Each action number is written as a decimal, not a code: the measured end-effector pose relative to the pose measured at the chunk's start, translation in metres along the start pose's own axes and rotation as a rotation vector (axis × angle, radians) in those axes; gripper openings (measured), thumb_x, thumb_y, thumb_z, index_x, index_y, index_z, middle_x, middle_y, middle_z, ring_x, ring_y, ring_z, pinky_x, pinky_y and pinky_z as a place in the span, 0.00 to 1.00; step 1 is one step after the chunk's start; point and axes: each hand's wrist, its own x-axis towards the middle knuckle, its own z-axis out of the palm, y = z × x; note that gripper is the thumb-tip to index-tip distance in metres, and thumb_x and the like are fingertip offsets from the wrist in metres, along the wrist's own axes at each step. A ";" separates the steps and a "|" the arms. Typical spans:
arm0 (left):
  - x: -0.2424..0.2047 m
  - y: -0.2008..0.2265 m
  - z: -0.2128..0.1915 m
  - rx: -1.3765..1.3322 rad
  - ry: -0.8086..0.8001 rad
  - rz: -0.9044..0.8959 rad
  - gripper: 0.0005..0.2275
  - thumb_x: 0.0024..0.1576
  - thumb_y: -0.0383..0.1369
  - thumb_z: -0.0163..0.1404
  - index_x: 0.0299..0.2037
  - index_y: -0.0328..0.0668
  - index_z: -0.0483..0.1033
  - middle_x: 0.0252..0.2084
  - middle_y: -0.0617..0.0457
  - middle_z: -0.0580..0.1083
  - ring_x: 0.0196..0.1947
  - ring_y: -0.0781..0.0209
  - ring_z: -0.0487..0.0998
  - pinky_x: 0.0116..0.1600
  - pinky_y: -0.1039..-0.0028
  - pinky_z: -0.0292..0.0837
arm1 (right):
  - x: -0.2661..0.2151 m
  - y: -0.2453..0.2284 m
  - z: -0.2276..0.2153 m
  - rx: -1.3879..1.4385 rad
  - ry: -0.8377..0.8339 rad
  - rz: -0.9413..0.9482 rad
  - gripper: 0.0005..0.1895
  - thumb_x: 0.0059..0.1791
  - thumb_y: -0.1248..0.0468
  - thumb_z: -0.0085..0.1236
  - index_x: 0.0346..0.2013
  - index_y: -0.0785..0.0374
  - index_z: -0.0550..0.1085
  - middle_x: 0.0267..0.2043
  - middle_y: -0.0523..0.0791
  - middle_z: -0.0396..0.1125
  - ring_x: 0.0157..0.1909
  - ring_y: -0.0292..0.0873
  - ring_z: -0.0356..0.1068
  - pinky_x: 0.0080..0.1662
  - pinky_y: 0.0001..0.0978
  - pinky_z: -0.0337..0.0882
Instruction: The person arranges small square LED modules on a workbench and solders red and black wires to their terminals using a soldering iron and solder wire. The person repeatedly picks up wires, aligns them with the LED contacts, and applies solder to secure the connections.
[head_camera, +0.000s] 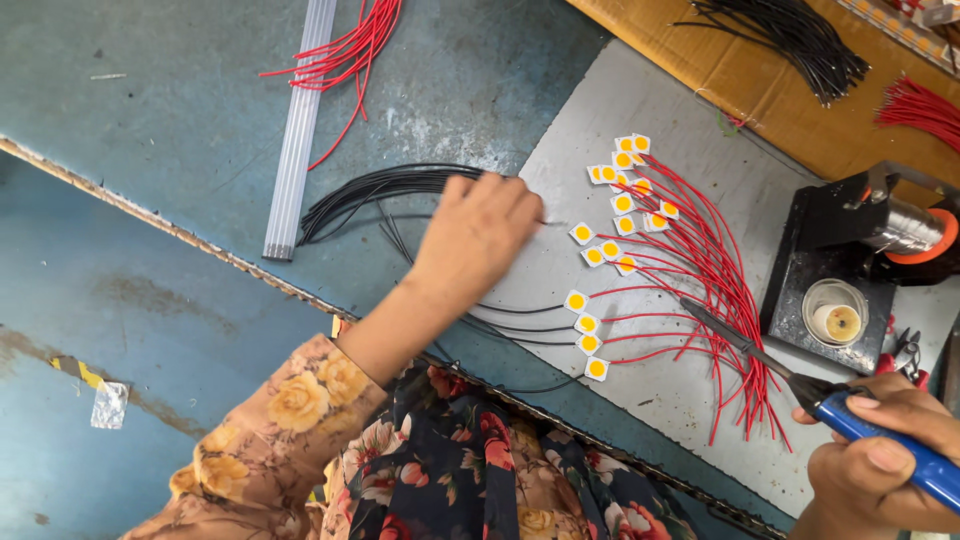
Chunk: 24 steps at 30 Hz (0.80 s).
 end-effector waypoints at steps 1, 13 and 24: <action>0.002 0.010 0.002 -0.061 -0.018 0.024 0.06 0.60 0.36 0.51 0.43 0.46 0.73 0.41 0.56 0.71 0.45 0.57 0.71 0.51 0.62 0.62 | 0.000 0.001 0.000 0.003 0.005 -0.002 0.28 0.67 0.47 0.46 0.42 0.74 0.63 0.26 0.53 0.65 0.30 0.48 0.73 0.33 0.32 0.72; -0.006 0.051 0.000 -0.176 -0.031 0.127 0.09 0.57 0.31 0.49 0.47 0.45 0.72 0.42 0.58 0.73 0.49 0.60 0.72 0.57 0.62 0.62 | -0.005 -0.002 -0.008 -0.005 0.032 -0.016 0.27 0.67 0.51 0.47 0.41 0.76 0.64 0.26 0.51 0.64 0.28 0.48 0.72 0.33 0.34 0.72; 0.008 0.053 0.007 -0.200 0.002 0.102 0.08 0.59 0.33 0.49 0.47 0.45 0.72 0.41 0.59 0.74 0.47 0.60 0.72 0.54 0.64 0.63 | 0.005 -0.001 0.008 0.039 0.034 -0.085 0.26 0.66 0.51 0.46 0.41 0.76 0.63 0.27 0.53 0.63 0.29 0.51 0.73 0.34 0.36 0.75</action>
